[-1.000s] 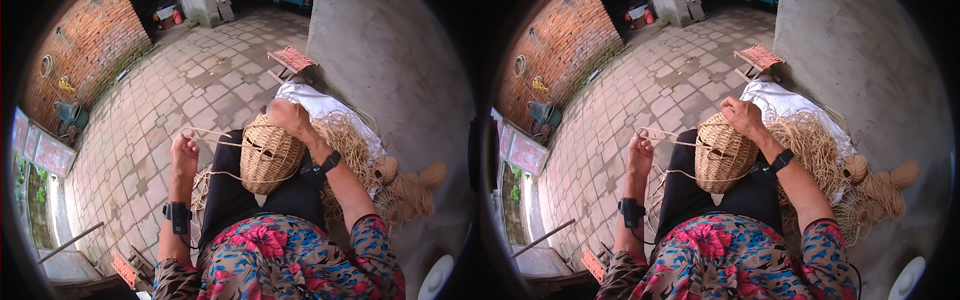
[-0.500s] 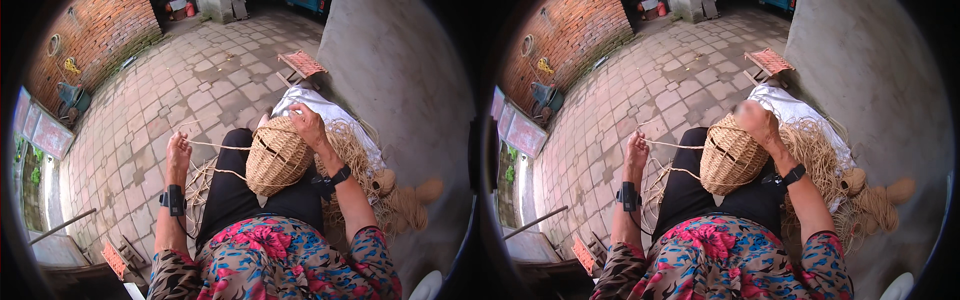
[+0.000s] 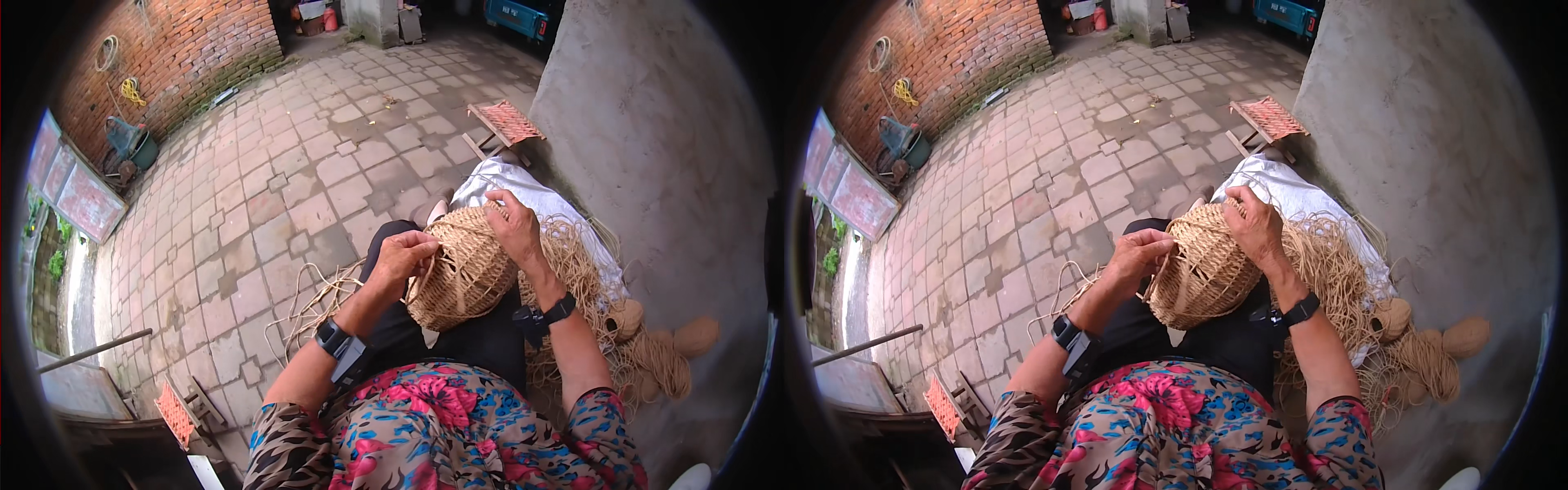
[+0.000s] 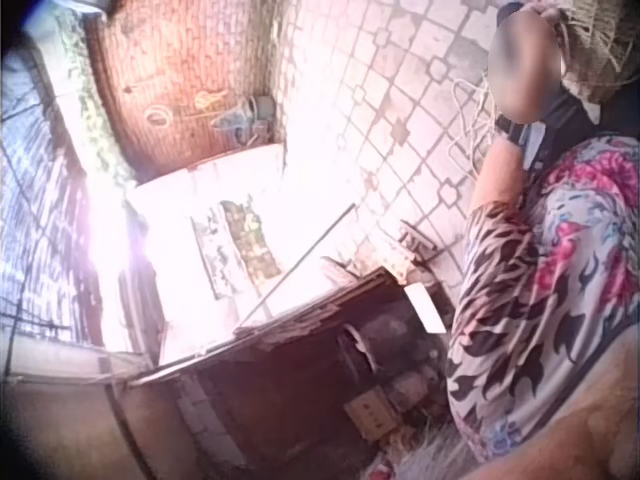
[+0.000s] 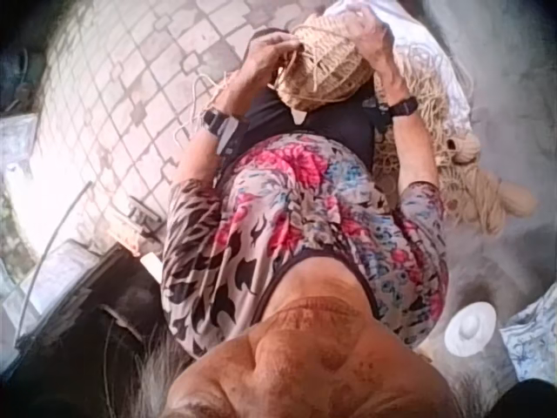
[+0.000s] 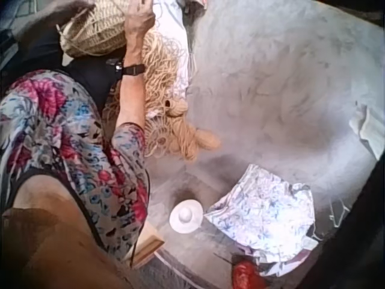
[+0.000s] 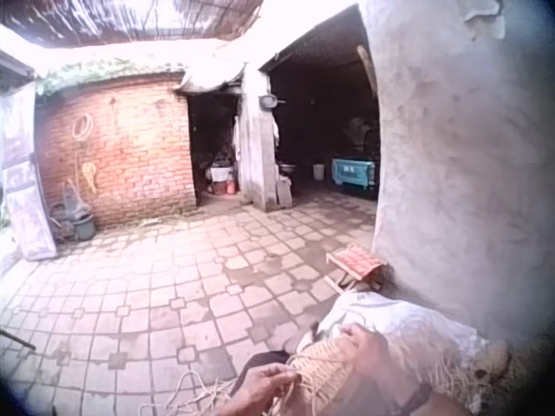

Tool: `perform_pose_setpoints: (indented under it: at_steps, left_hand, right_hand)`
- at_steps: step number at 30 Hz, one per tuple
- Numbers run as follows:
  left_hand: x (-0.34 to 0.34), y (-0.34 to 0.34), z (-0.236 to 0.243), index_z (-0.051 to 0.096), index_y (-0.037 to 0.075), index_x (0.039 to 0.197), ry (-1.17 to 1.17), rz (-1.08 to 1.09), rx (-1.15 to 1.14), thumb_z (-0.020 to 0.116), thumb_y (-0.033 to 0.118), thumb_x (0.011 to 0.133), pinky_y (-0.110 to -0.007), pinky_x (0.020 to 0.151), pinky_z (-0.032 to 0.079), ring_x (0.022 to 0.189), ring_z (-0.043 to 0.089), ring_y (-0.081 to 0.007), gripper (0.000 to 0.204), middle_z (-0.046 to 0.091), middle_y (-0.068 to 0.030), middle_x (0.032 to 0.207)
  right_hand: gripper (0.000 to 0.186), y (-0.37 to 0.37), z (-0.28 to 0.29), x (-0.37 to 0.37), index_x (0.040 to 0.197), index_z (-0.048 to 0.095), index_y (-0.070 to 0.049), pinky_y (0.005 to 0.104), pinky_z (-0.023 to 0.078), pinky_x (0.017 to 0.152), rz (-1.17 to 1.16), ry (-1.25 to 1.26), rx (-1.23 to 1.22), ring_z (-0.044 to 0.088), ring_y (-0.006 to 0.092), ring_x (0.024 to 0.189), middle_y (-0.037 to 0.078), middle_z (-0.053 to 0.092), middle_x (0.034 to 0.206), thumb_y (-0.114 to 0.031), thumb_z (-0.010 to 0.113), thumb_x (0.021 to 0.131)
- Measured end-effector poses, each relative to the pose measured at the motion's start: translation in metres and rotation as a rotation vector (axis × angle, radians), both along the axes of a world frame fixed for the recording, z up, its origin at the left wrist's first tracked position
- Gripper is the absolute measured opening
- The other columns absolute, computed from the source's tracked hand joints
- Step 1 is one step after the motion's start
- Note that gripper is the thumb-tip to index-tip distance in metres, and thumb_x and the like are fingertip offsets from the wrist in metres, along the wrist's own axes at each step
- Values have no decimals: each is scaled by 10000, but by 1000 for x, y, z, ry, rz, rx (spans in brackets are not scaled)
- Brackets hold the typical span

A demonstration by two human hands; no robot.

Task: The recorder is weaving a basket from straw fibers using their hands.

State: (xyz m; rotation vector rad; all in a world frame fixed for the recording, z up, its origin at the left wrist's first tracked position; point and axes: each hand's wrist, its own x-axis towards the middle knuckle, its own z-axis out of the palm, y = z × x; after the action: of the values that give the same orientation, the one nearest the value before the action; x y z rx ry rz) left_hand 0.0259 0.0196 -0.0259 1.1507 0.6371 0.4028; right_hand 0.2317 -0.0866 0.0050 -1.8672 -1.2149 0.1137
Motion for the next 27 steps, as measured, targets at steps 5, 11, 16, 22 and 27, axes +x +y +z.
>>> perform_pose_setpoints:
  at_steps: [5, 11, 16, 22, 27]
  left_hand:
    - [8, -2, 7, 625, 42, 894, 129, 79, 151, 703, 112, 840, -224, 555, 485, 616, 579, -73, 119, 625, 0, 731]
    - [9, 3, 8, 599, 9, 853, 200, 7, 290, 723, 95, 764, -251, 512, 507, 597, 616, -98, 175, 636, -34, 680]
    - [15, 3, 18, 641, 10, 843, 412, 18, 631, 659, 141, 740, -339, 589, 529, 601, 650, -226, 167, 657, -120, 686]
    - [16, -7, 28, 689, 4, 844, 469, 29, 1093, 560, 195, 715, -437, 671, 519, 683, 638, -404, 265, 627, -258, 727]
    - [3, -13, 27, 639, 7, 838, 335, -71, 549, 638, 151, 827, -312, 518, 506, 544, 602, -146, 144, 635, -67, 660]
  right_hand:
    - [271, -2, 0, -1, 1055, 622, -95, 414, 508, 719, -13, -19, 36, 667, 357, 815, 169, 687, 851, -261, 603, 842]
    - [263, -6, -3, -2, 1063, 630, -114, 412, 512, 669, -27, -62, 80, 672, 345, 745, 154, 686, 788, -247, 600, 838]
    - [243, -7, 8, -11, 1052, 641, -126, 416, 513, 661, -40, -42, 31, 672, 339, 732, 140, 689, 790, -225, 596, 835]
    - [235, -9, 6, -15, 1052, 648, -127, 406, 515, 650, -38, -113, 102, 672, 337, 727, 140, 689, 783, -205, 601, 835]
    - [272, -9, 16, 3, 1109, 606, -46, 301, 497, 609, 145, 188, 60, 656, 174, 637, 128, 678, 714, -174, 601, 868]
